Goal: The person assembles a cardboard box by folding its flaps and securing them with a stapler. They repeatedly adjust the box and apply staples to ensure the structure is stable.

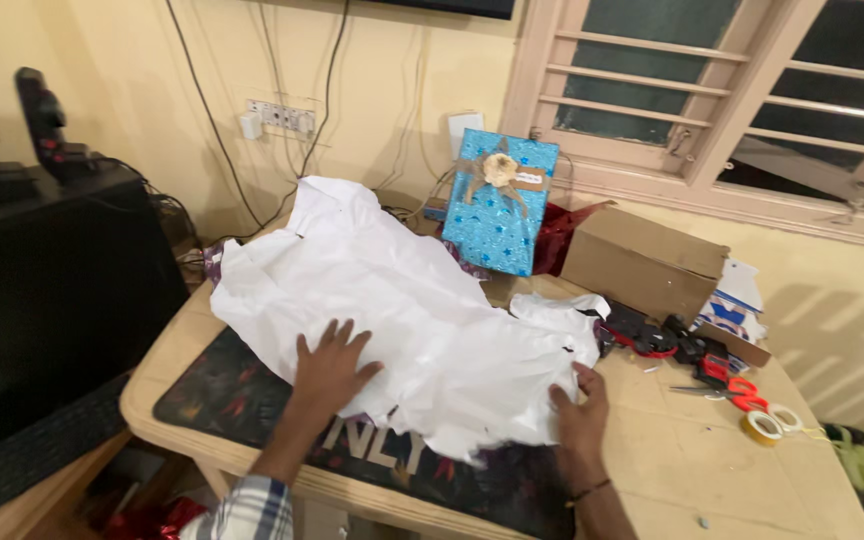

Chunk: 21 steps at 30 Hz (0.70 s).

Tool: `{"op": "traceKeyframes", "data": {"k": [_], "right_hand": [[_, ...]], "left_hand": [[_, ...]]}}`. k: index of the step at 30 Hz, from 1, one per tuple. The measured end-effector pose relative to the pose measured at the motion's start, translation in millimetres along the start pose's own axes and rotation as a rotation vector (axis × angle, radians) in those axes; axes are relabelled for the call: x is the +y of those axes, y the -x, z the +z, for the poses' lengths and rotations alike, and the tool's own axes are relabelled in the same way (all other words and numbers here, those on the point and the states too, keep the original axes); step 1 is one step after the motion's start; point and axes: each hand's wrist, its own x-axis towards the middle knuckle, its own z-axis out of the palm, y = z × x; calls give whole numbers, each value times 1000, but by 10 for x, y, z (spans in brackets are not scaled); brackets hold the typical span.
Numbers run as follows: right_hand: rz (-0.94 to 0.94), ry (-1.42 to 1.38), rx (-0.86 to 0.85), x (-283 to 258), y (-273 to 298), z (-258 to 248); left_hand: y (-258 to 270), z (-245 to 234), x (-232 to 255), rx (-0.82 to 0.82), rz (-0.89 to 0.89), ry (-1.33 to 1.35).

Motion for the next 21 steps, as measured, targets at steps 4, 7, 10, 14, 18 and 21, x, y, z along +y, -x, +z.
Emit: {"op": "traceKeyframes", "data": {"k": [4, 7, 10, 14, 18, 21], "right_hand": [[-139, 246, 111, 311, 139, 512], [-374, 581, 158, 402, 259, 847], [-451, 573, 53, 320, 335, 996], [-590, 682, -49, 107, 407, 962], [-659, 1100, -230, -26, 392, 922], [-753, 1104, -532, -73, 425, 951]], "left_hand": [[295, -445, 475, -169, -207, 158], [409, -619, 565, -321, -299, 137], [432, -617, 421, -300, -262, 113], [349, -557, -23, -326, -184, 102], [190, -606, -550, -471, -171, 176], [158, -671, -827, -494, -164, 258]]}}
